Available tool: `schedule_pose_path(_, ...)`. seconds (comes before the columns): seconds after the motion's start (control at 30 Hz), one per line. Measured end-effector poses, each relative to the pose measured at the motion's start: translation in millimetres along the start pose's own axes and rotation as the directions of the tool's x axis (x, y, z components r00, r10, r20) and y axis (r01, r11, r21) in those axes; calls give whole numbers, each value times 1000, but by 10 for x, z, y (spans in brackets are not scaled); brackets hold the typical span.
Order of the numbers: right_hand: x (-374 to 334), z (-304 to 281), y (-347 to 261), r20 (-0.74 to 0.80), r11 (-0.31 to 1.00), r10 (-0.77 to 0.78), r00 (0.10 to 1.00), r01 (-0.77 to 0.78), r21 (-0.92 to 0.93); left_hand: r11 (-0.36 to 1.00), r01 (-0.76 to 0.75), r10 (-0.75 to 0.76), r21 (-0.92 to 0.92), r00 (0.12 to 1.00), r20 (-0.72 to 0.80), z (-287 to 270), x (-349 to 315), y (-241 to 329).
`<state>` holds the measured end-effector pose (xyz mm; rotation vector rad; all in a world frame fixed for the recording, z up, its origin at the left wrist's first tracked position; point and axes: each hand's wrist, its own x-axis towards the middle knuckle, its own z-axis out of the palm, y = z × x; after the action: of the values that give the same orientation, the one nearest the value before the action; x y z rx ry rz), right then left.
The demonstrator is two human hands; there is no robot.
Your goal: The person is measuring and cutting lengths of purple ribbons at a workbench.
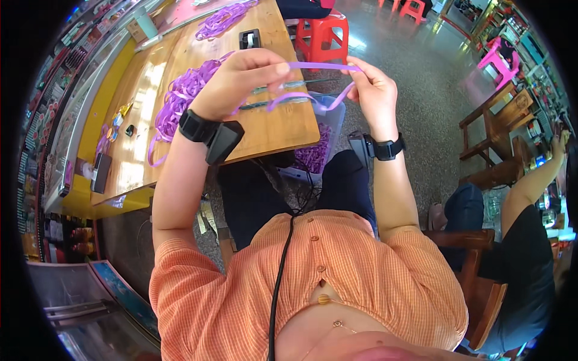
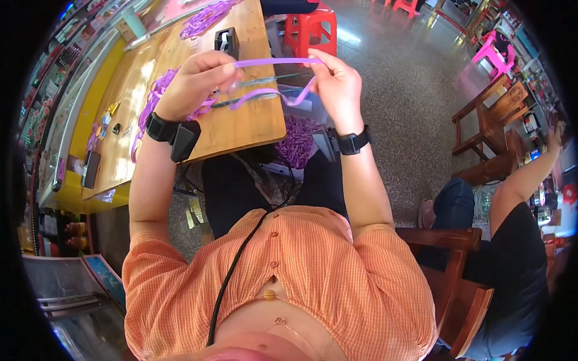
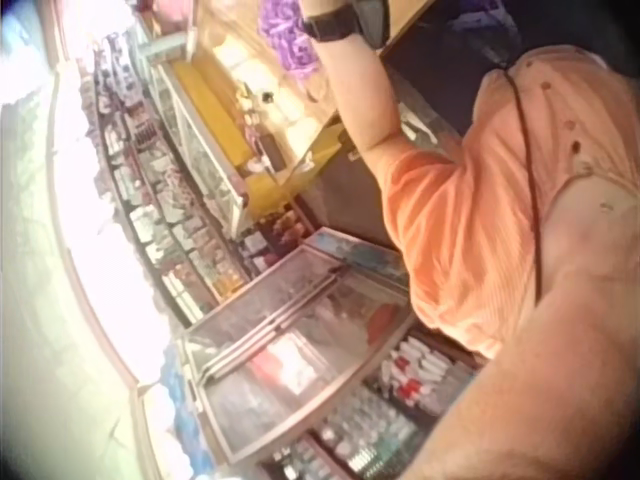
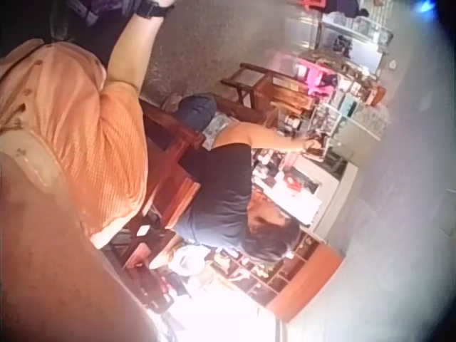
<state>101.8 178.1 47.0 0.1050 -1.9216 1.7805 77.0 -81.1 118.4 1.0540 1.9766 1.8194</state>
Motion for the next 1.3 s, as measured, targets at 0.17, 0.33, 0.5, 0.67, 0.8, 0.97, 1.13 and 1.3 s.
schedule_pose_path(0.17,-87,-338,473,-46,986,133,990,-137,-92,914,-154,192,-374,979,67,-5,102,-238)
schedule_pose_path(0.33,-212,-693,826,-47,936,337,940,-340,-88,825,-101,164,-556,984,65,249,356,-275)
schedule_pose_path(0.5,-295,-600,353,103,975,220,970,-215,-54,921,74,-13,-382,987,161,542,621,-354)
schedule_pose_path(0.67,-286,-338,25,135,999,48,990,-50,8,975,144,-99,-172,964,245,763,776,-428)
schedule_pose_path(0.8,-187,-428,274,119,993,106,987,-111,32,986,167,-157,-10,947,281,859,866,-533)
schedule_pose_path(0.97,-82,-541,469,119,987,153,981,-158,35,788,-105,-212,607,879,427,805,855,-697)
schedule_pose_path(1.13,153,-586,859,225,979,136,965,-96,-182,772,-151,-70,618,945,319,561,917,-883)
schedule_pose_path(1.3,528,-427,1064,347,895,-78,935,218,-388,833,-5,-50,554,995,84,300,976,-1169)
